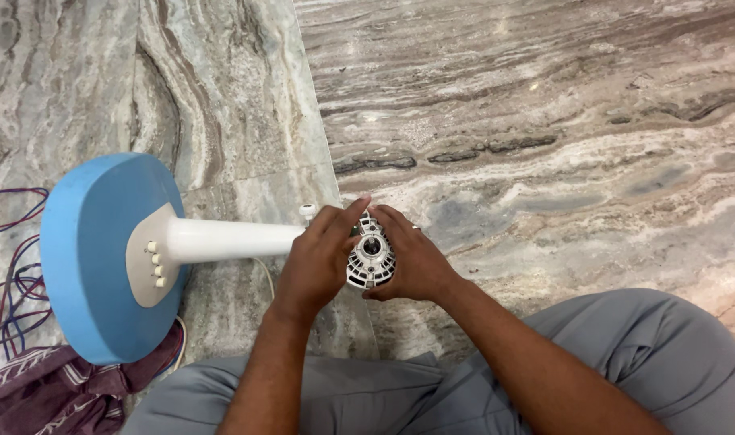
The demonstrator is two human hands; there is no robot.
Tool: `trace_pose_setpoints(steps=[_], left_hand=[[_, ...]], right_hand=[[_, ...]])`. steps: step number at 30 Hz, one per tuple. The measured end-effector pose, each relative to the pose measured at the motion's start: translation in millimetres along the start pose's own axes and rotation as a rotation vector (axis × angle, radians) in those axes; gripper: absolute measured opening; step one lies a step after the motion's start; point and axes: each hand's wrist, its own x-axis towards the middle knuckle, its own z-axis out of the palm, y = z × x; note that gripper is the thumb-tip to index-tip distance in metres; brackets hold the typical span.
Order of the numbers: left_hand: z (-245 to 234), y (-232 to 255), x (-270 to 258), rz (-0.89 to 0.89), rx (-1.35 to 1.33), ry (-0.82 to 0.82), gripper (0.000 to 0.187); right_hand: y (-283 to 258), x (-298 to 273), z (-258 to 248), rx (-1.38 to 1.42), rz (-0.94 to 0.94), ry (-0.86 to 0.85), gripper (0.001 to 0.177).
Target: The person sits on the floor and uses a screwdriver to tighten screws on the white plastic housing of a fan motor. The blue fan blades and base are visible nearby. The person repeatedly adjusts the motor housing and tightens screws throughout the clip.
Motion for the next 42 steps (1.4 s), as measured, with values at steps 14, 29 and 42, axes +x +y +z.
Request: trace_pose_setpoints(steps=[14,29,42], left_hand=[[9.9,-11.6,-7.9,-0.097,-0.078,0.229,0.036],[5.4,-14.6,-9.1,-0.105,-0.150,0.284,0.031],[9.3,-10.9,-6.8,0.002,-0.119,0.286,0.036]], right_hand=[[1.3,-2.9,1.7,0.039,-0.085,0.077,0.139],[1.5,-1.6,0.8,0.002,-0.074,0.052,0.141],[0.2,-3.8,-0.6,-0.008,-0.080,0.058,0.141]])
